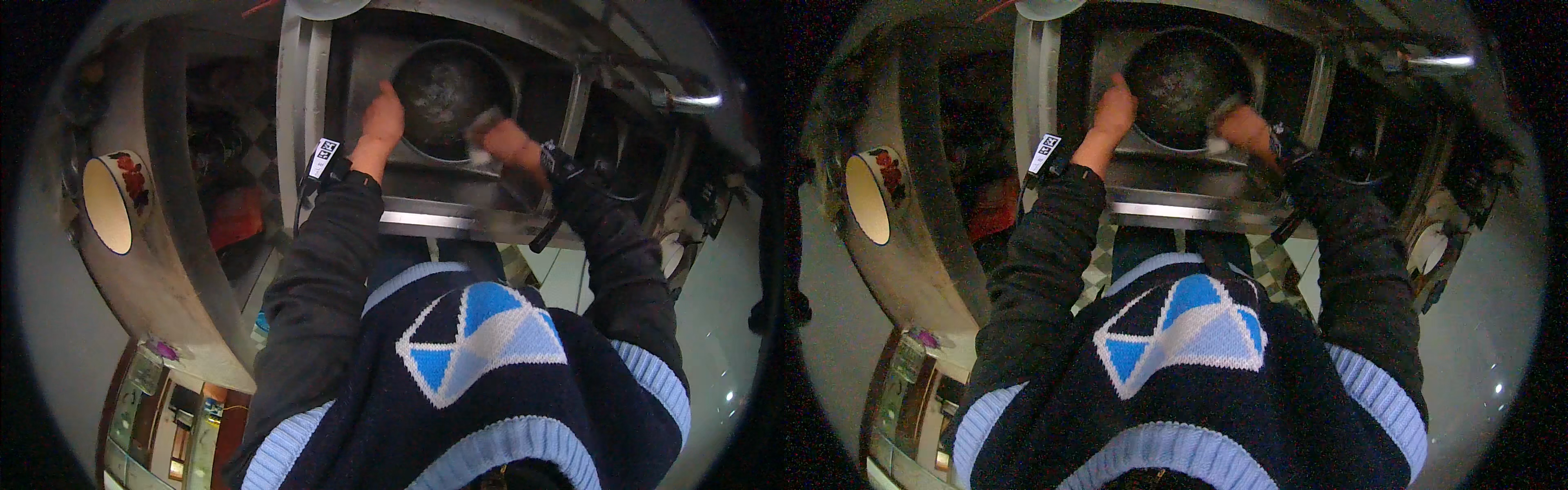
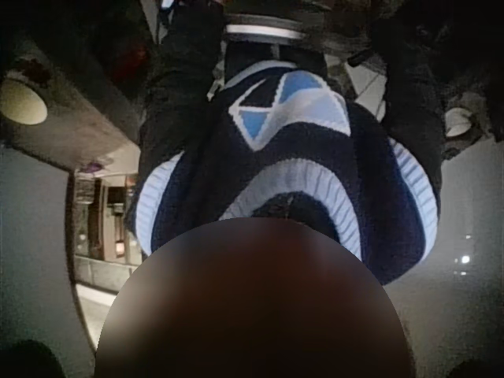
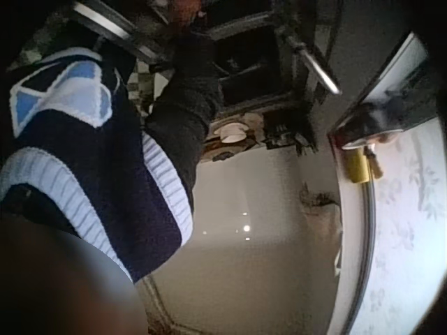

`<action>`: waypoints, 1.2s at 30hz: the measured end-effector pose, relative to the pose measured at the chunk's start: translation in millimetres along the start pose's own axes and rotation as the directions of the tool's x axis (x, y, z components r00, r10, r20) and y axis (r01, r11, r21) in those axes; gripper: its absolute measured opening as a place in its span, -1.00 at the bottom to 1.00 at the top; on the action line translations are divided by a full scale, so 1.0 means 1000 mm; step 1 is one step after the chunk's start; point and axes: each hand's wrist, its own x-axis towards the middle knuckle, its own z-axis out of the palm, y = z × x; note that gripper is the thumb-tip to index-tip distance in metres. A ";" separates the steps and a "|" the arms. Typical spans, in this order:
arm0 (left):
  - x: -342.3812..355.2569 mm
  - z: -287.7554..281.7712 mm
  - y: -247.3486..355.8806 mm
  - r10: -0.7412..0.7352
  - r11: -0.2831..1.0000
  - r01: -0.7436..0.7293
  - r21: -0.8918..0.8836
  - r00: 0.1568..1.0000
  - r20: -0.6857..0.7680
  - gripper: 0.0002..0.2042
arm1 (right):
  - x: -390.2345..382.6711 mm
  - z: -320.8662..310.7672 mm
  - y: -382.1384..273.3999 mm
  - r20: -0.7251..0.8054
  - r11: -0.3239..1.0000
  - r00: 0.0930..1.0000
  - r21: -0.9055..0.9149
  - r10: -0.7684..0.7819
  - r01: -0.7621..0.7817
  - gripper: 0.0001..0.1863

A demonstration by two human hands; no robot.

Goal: The person washes a white bowl, red chopsticks, a wooden spatula, a metal pot, and a black frying pan in a double-basin kitchen sink using a sponge and running water. They then carry the metal pot outside and pour the soapy water onto the ground.

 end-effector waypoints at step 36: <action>0.010 0.024 -0.013 -0.034 0.990 0.043 -0.133 0.997 0.065 -0.44 | 0.100 -0.021 0.119 -0.315 0.389 0.945 0.885 0.095 0.256 -0.51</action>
